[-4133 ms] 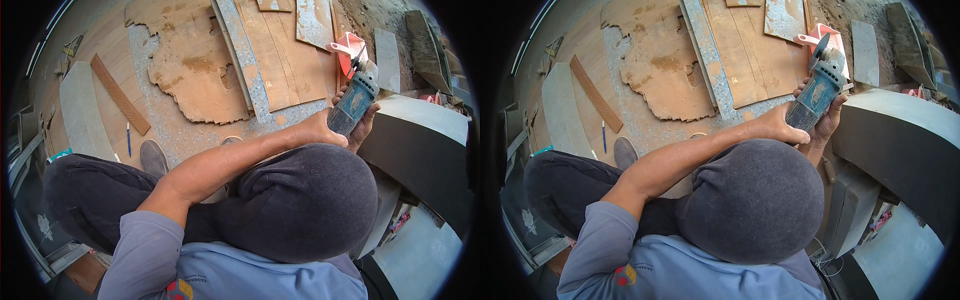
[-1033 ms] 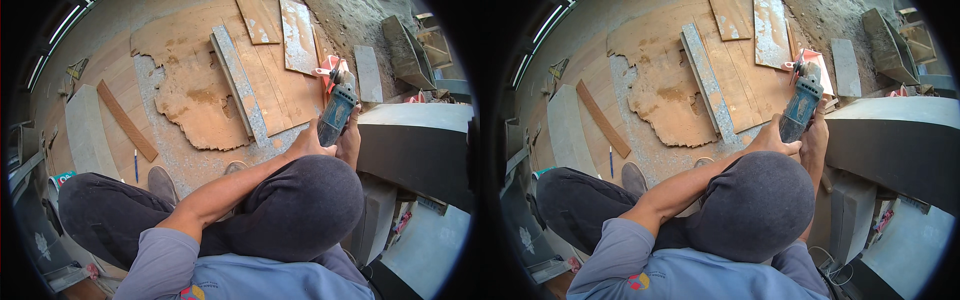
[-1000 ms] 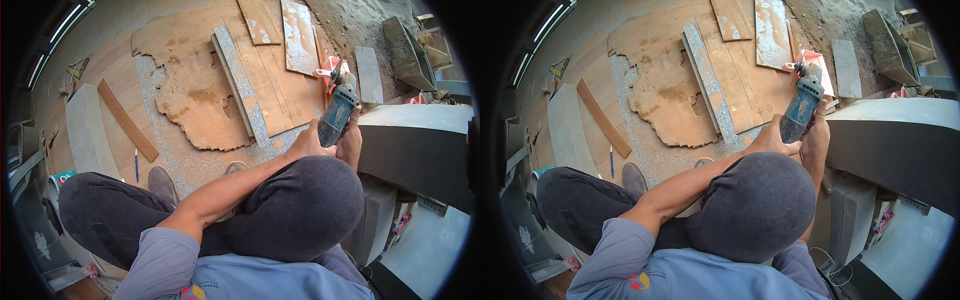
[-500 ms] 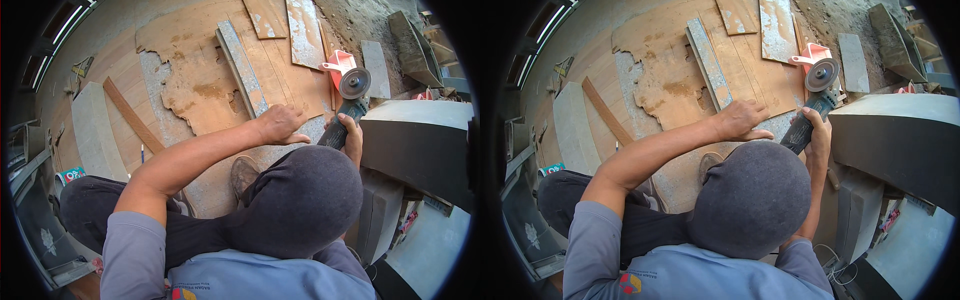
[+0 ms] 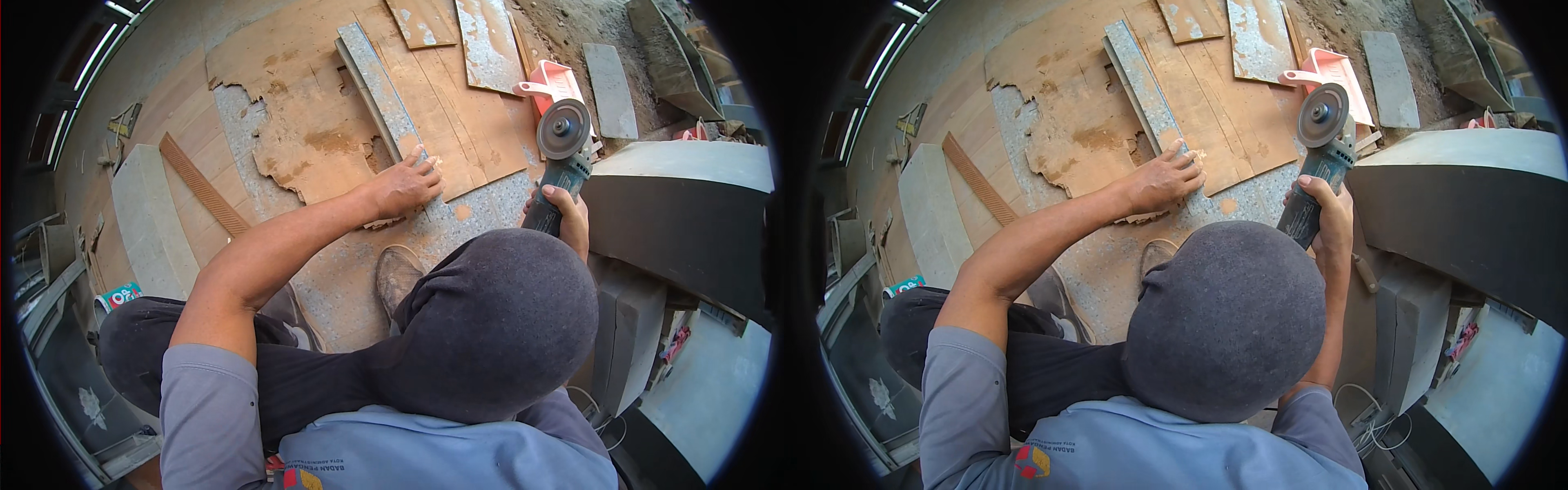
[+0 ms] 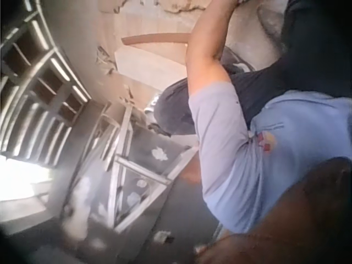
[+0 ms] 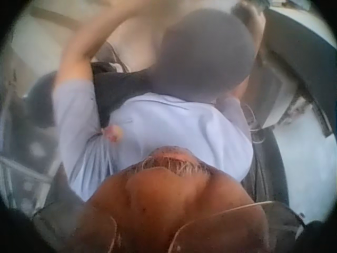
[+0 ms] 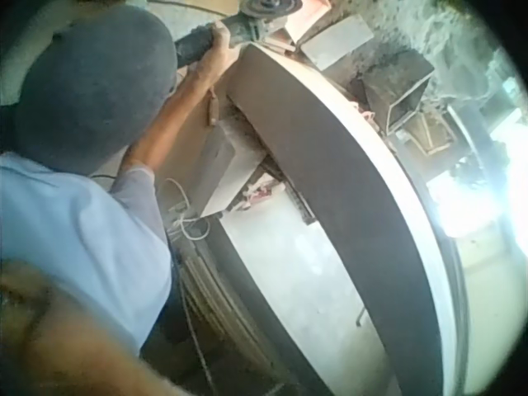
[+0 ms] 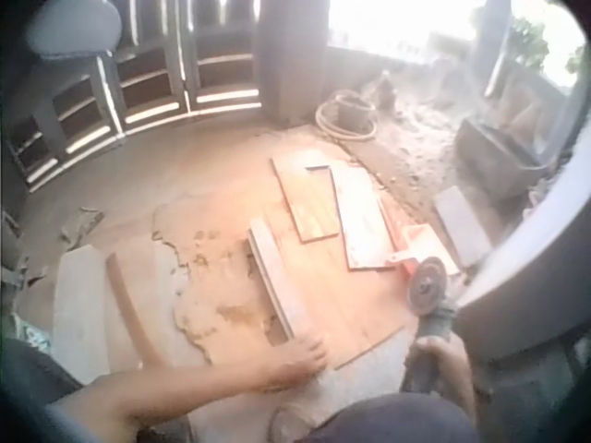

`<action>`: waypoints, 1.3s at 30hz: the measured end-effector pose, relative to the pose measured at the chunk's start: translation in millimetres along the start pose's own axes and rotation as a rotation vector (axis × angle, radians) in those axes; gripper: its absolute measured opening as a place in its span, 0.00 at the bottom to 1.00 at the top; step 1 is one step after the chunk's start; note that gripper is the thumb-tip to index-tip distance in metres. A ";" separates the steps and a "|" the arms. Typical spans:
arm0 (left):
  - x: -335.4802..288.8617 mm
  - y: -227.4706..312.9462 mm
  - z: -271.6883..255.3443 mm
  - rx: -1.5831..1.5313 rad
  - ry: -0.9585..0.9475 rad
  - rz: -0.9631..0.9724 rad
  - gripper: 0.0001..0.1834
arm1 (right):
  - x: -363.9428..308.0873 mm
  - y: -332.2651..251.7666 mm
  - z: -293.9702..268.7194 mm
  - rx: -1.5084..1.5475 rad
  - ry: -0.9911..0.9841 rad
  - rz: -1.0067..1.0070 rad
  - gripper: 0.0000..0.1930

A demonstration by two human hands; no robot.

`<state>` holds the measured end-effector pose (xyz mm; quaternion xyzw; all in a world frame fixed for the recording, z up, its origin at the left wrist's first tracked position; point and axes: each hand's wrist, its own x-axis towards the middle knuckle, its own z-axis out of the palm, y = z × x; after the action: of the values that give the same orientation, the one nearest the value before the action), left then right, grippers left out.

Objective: Marking and cutting stone tiles using a ruler, pen, and an angle grinder.

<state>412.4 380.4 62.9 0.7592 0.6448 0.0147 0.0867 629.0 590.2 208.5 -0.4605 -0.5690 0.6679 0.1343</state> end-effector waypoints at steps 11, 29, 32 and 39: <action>-0.7 8.8 2.7 0.017 0.170 -0.008 0.24 | -2.1 3.7 3.7 -0.095 -0.023 0.100 0.22; 2.4 -0.9 -0.9 0.263 0.432 0.085 0.20 | -5.8 8.6 -6.0 -0.108 0.001 0.068 0.19; -6.1 -0.7 3.4 0.255 0.416 0.085 0.20 | -5.1 9.7 -3.2 -0.093 -0.009 0.085 0.20; 9.2 4.9 -28.1 -0.326 0.096 -0.169 0.18 | -7.4 14.3 -7.2 -0.065 0.001 0.112 0.20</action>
<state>415.0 391.8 90.5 0.6768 0.6987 0.1480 0.1785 643.4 585.1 199.8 -0.4962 -0.5636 0.6553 0.0822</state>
